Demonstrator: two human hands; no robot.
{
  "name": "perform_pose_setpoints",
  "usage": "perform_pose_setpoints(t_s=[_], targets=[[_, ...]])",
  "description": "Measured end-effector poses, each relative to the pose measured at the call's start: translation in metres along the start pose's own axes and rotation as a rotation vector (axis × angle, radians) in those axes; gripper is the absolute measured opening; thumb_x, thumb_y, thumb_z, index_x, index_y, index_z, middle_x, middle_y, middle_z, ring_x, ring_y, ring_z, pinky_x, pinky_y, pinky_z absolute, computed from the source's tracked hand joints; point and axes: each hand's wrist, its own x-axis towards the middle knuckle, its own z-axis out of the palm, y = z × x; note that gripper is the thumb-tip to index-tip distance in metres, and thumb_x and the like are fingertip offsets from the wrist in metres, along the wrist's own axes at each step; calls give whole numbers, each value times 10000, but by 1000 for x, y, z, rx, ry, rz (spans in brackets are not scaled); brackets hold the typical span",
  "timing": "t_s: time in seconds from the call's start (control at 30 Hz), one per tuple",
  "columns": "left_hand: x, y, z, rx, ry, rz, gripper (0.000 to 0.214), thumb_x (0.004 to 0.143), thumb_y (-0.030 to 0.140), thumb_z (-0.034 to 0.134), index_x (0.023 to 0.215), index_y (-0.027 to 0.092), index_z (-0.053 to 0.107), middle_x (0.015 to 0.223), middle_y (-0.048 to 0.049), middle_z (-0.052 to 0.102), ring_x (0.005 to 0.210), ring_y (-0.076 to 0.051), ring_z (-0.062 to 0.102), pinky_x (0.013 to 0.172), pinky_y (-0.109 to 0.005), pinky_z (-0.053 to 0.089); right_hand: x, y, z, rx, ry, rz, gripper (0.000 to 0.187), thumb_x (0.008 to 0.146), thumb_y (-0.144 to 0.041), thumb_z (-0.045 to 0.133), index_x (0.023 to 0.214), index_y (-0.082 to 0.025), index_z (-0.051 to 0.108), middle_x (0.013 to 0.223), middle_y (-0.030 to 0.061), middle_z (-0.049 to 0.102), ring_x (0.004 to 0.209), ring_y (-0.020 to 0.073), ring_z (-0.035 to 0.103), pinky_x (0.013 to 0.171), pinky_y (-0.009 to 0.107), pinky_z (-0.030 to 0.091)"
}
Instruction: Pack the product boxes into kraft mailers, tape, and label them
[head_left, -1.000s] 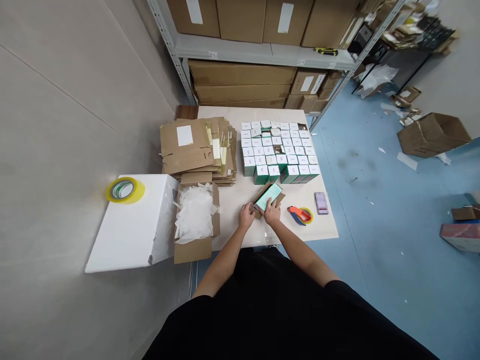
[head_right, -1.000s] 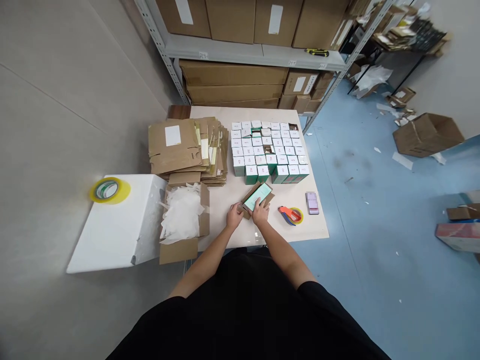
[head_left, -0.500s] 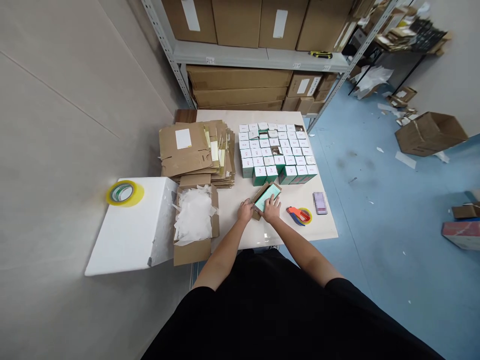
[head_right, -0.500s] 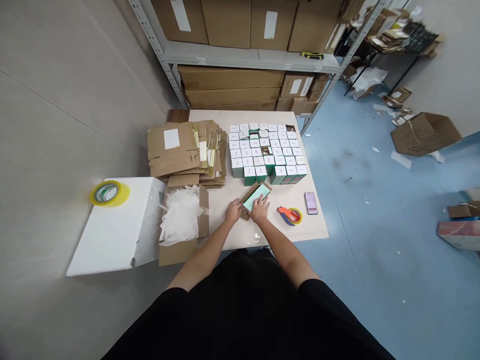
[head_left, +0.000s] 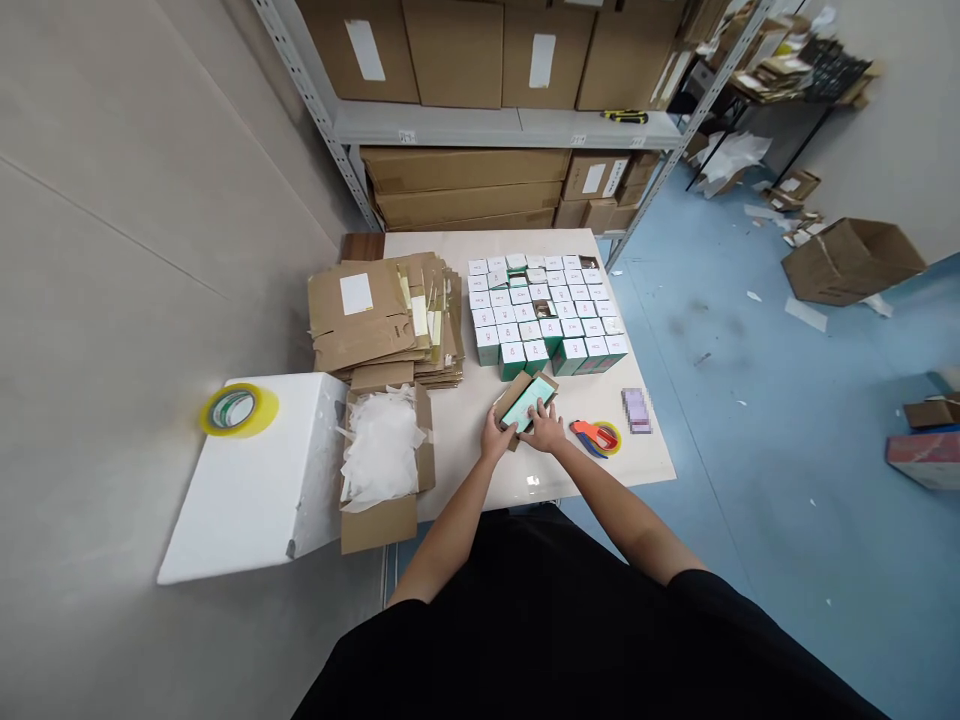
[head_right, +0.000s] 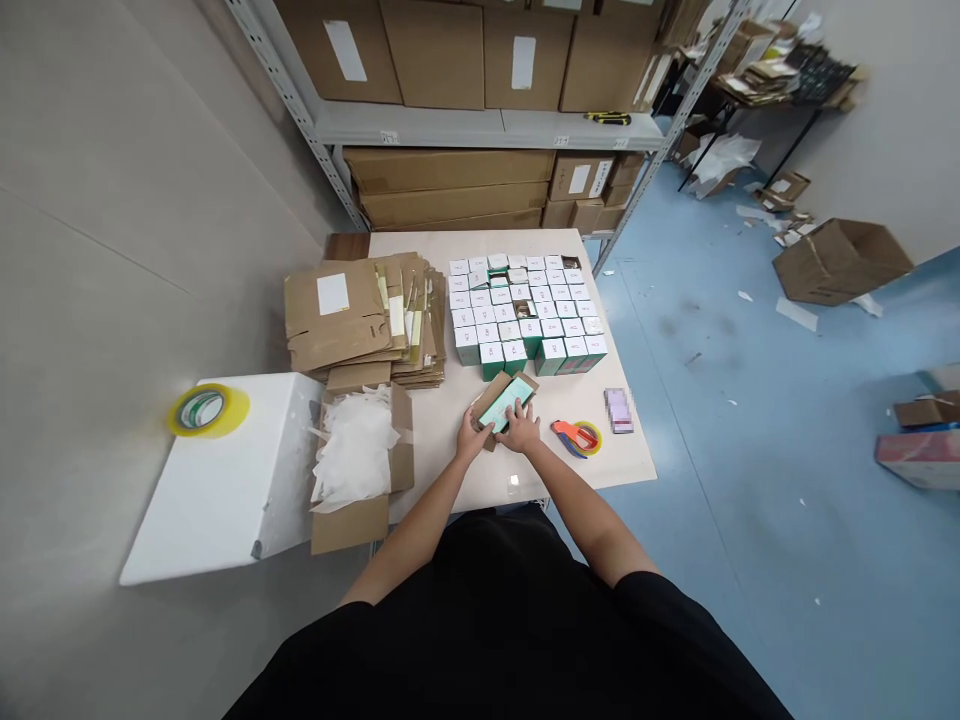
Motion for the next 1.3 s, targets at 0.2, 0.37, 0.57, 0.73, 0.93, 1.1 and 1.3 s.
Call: perform_pose_setpoints(t_s=[0.2,0.37,0.57,0.73,0.93,1.1,1.3], targets=[[8,13,3,161,-1,-123,1015,721,213,892,1571,253,338,1390,-122,668,1247,-262,664,1038,-374,527,6,-2,5,-59,-98,20,1109,824,-739,655,1691,-284,135,1767,115,-136,1590,475,82,1164,657,315],[6,17,8,393,61,-234,1054,775,234,833,1623,277,208,1431,-131,649,1233,-274,676,1024,-386,516,15,-9,19,-31,-175,54,1233,753,-707,756,1698,-310,71,1746,139,-218,1477,432,411,1071,511,476],[12,24,1,500,-40,-278,1001,735,272,866,1573,287,317,1314,-95,721,1178,-276,700,977,-367,523,12,4,4,45,-135,-12,890,851,-565,716,1624,-291,372,1766,122,125,1286,317,629,996,396,525],[3,22,-22,662,-122,-179,861,790,248,809,1544,293,397,1226,-52,748,1114,-277,708,928,-350,515,4,22,-15,44,167,52,525,1035,-407,452,1498,-180,548,1510,154,580,1367,339,529,1092,419,453],[0,24,-55,877,-191,-67,872,820,235,754,1593,322,360,1239,-55,730,1225,-280,632,1041,-382,437,8,29,12,-40,3,-124,751,959,-254,471,1667,-118,260,1767,77,158,1597,313,146,1231,469,315],[-12,25,-47,883,-23,-55,703,884,282,684,1549,248,455,1452,-159,595,1346,-342,508,1080,-448,416,16,26,31,-92,-58,-61,762,997,-311,374,1695,-134,127,1781,43,-27,1628,286,31,1210,469,348],[-29,10,-33,691,133,-124,763,895,360,693,1583,246,385,1605,-176,439,1447,-357,432,1139,-469,407,21,26,29,-101,-87,-21,740,1034,-387,321,1701,-161,94,1774,40,-105,1625,329,39,1182,493,377]])
